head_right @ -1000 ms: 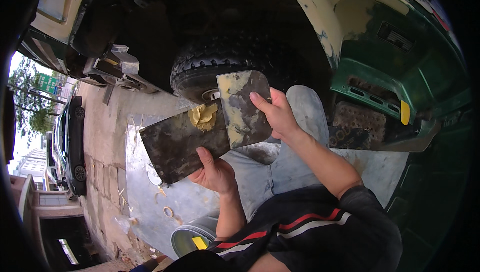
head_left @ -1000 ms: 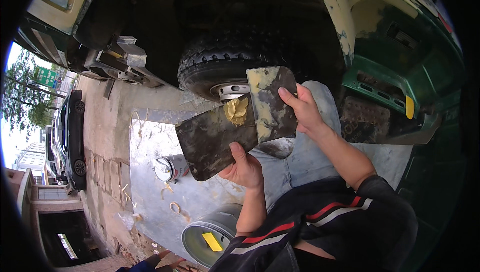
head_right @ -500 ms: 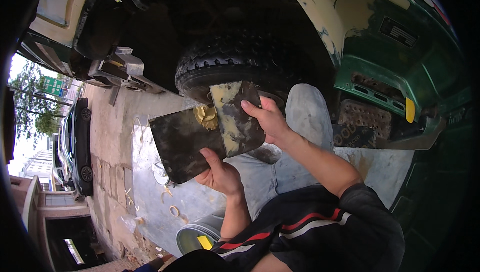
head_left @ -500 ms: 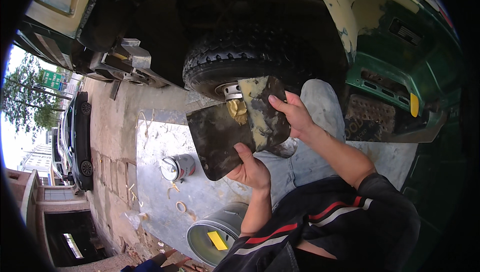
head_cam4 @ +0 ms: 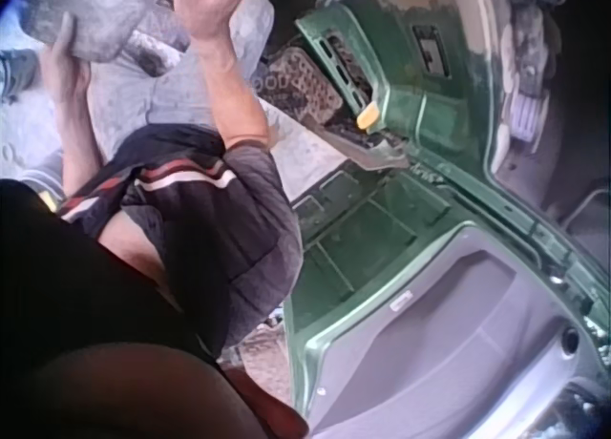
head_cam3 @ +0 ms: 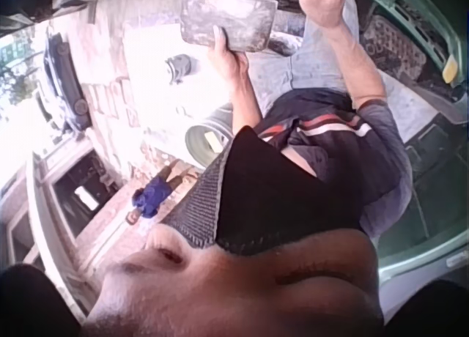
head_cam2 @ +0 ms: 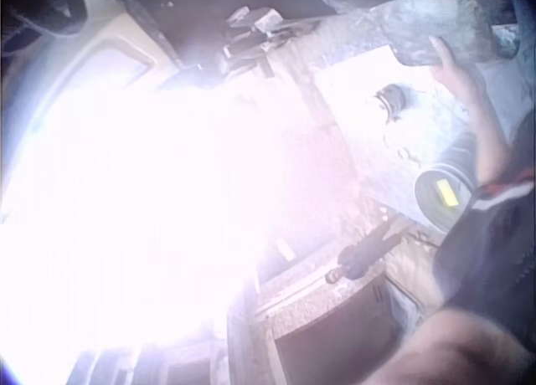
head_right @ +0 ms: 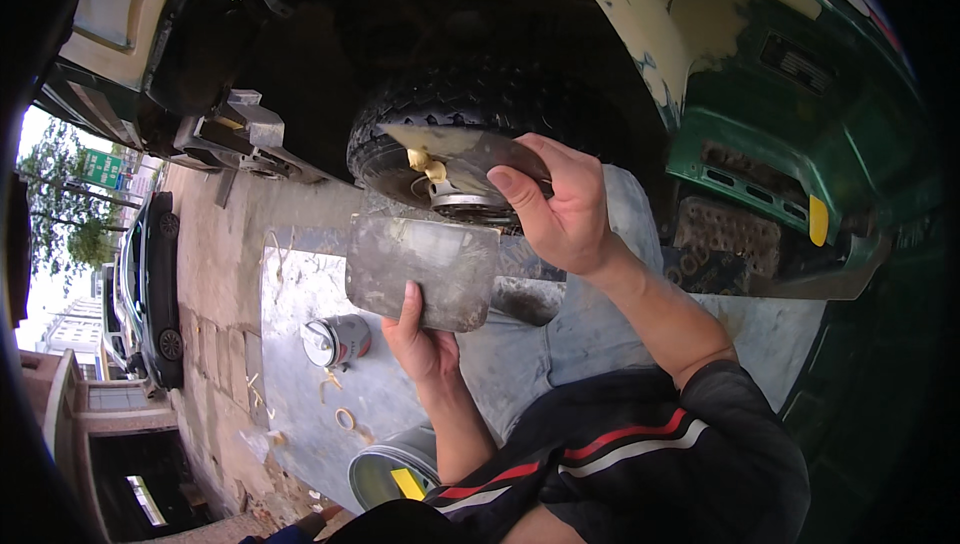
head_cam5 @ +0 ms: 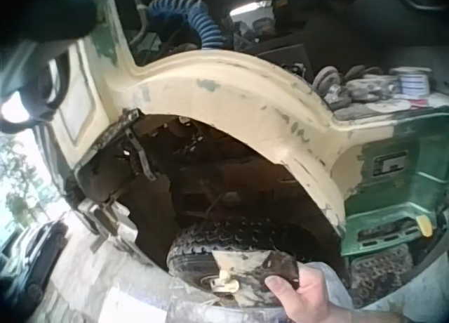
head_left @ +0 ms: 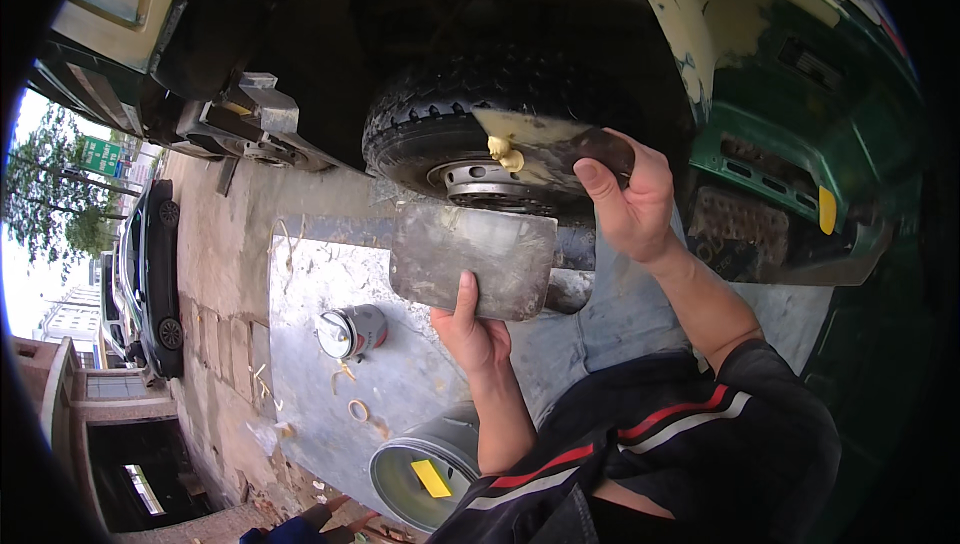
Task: The person mixes body filler on a spreader using a small palette knife and then applies the filler to a green truck panel using a yellow spreader tool.
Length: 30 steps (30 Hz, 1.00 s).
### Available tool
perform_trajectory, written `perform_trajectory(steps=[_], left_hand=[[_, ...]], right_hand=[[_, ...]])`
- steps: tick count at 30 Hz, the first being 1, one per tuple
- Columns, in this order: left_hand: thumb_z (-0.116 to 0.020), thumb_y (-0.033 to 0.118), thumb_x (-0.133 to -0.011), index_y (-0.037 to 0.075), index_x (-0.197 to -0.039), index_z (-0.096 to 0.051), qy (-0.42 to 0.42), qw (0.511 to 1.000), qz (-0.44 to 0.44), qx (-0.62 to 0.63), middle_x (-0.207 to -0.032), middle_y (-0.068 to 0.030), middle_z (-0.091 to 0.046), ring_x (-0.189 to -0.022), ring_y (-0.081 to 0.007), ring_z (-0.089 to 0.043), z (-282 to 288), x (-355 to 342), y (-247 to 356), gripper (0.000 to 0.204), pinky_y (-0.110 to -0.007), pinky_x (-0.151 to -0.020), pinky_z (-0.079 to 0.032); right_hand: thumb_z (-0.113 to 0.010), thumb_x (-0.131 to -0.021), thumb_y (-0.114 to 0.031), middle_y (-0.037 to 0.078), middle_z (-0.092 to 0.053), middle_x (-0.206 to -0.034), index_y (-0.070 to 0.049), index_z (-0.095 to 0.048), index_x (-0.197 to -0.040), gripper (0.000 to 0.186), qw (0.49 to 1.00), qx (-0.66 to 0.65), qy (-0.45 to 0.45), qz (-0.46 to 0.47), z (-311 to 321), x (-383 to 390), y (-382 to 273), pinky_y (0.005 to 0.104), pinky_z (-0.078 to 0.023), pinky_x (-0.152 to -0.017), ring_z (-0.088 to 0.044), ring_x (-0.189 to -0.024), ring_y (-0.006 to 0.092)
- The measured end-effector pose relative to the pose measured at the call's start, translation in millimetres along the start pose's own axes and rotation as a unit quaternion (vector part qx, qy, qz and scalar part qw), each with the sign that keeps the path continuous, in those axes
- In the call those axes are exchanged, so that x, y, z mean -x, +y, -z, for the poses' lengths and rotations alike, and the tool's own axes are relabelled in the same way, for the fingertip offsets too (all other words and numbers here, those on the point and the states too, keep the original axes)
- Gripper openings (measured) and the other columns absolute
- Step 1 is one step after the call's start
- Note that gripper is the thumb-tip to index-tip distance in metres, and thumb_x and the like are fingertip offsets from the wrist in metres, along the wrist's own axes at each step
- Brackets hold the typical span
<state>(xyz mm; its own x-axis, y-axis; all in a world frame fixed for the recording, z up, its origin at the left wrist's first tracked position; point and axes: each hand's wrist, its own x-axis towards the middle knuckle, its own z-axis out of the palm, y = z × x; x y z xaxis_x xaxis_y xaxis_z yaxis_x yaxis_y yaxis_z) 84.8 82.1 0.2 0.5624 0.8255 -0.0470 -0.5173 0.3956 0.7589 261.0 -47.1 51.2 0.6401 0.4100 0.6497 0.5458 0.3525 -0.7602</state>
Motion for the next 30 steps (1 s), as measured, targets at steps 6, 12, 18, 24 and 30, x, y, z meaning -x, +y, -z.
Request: perform_trajectory(steps=[6, 12, 18, 24, 30], left_hand=[[-0.06, -0.007, -0.088, -0.007, -0.128, -0.049, -0.015, 1.0, 0.02, -0.007, -0.125, -0.0185, -0.059, -0.111, -0.0256, -0.062, -9, -9, -11, 0.041, -0.038, -0.098, -0.05], [-0.065, -0.009, -0.084, -0.007, -0.124, -0.053, 0.005, 0.999, 0.008, -0.033, -0.12, -0.0176, -0.063, -0.108, -0.0252, -0.062, -9, -10, -1, 0.042, -0.038, -0.098, -0.049], [-0.065, -0.007, -0.086, -0.006, -0.124, -0.054, -0.022, 0.999, -0.035, -0.008, -0.119, -0.0167, -0.063, -0.106, -0.0238, -0.063, -18, -10, 13, 0.04, -0.037, -0.098, -0.048], [-0.065, -0.006, -0.088, -0.007, -0.119, -0.059, -0.014, 0.974, -0.209, -0.087, -0.118, -0.0164, -0.064, -0.105, -0.0208, -0.063, -23, -5, -20, 0.032, -0.035, -0.097, -0.048], [-0.061, 0.002, -0.094, -0.01, -0.111, -0.063, 0.02, 0.939, -0.252, -0.235, -0.111, -0.0147, -0.068, -0.097, -0.0169, -0.064, -34, 1, -56, 0.02, -0.032, -0.088, -0.052]], right_hand=[[-0.061, -0.071, 0.011, 0.009, -0.065, -0.114, -0.008, -0.07, -0.114, 0.048, 0.966, 0.068, -0.209, 0.136, -22, 17, 25, 0.0435, -0.05, -0.094, -0.065, -0.105, 0.0291], [-0.058, -0.06, 0.013, 0.013, -0.065, -0.112, -0.006, -0.068, -0.114, 0.058, 0.951, 0.121, -0.253, 0.133, 15, 16, 36, 0.0401, -0.054, -0.09, -0.064, -0.104, 0.0321], [-0.06, -0.068, 0.01, 0.013, -0.068, -0.102, -0.002, -0.069, -0.109, 0.043, 0.936, 0.215, -0.231, 0.157, 46, 8, 37, 0.0352, -0.057, -0.074, -0.069, -0.087, 0.0312], [-0.058, -0.094, -0.01, 0.014, -0.064, -0.072, 0.006, -0.064, -0.101, 0.019, 0.986, 0.128, -0.046, -0.093, 16, 3, 7, 0.0275, -0.046, -0.056, -0.058, -0.058, 0.0184], [-0.062, -0.078, 0.0, 0.018, -0.065, -0.098, 0.005, -0.063, -0.112, 0.034, 0.976, 0.178, -0.119, -0.044, -32, 21, -3, 0.0365, -0.055, -0.074, -0.068, -0.087, 0.0328]])
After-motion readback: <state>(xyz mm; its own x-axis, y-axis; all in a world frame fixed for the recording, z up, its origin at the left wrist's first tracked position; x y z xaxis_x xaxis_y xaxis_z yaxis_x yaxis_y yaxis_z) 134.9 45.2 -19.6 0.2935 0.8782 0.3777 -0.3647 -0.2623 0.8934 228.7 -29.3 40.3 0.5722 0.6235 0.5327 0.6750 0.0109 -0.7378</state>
